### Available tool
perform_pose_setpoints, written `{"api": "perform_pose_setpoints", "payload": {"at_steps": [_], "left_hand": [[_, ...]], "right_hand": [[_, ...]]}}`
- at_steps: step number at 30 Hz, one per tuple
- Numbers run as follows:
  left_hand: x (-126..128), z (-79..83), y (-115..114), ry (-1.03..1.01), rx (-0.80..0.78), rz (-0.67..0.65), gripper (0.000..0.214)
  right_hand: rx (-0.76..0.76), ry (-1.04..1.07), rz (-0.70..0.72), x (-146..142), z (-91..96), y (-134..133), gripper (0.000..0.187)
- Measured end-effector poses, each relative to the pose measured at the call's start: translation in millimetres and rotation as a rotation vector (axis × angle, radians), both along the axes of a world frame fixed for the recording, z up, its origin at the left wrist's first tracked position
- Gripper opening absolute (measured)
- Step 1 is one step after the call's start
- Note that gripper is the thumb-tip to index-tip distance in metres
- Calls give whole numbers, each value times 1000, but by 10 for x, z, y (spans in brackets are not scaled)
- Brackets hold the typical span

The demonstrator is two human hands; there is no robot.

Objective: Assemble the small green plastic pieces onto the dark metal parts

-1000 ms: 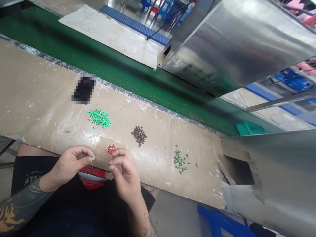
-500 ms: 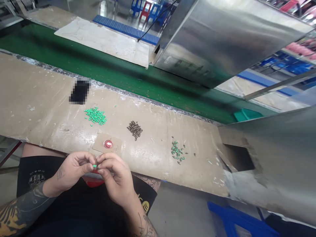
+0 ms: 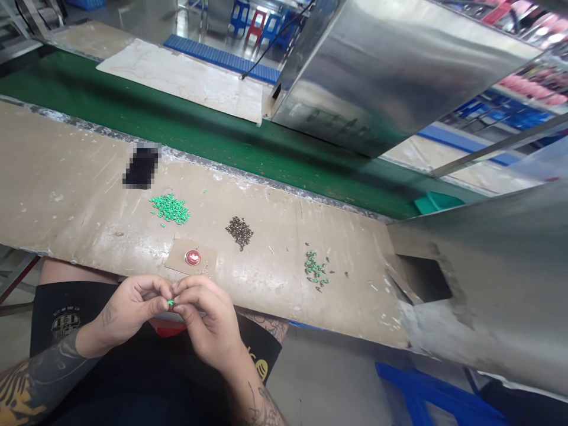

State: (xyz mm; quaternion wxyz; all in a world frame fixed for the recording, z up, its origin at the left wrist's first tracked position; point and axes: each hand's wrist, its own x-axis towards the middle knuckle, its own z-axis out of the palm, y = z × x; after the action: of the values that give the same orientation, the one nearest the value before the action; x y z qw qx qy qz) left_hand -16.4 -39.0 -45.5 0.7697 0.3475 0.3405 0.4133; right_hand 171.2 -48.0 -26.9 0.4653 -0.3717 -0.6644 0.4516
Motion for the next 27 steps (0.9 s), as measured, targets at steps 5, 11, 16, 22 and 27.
{"api": "perform_pose_setpoints", "payload": {"at_steps": [5, 11, 16, 22, 27], "left_hand": [[7, -2, -5, -31, 5, 1, 18], [-15, -21, -28, 3, 64, 26, 20], [-56, 5, -9, 118, 149, -13, 25], [-76, 70, 18, 295, 428, -2, 16], [-71, 108, 15, 361, 532, 5, 14]], "right_hand": [[27, -30, 21, -10, -11, 16, 22], [63, -38, 30, -47, -22, 18, 24], [44, -52, 53, -55, 1, 20, 24], [-35, -30, 93, -15, 33, 23, 19], [-80, -11, 143, 22, 26, 30, 15]]}}
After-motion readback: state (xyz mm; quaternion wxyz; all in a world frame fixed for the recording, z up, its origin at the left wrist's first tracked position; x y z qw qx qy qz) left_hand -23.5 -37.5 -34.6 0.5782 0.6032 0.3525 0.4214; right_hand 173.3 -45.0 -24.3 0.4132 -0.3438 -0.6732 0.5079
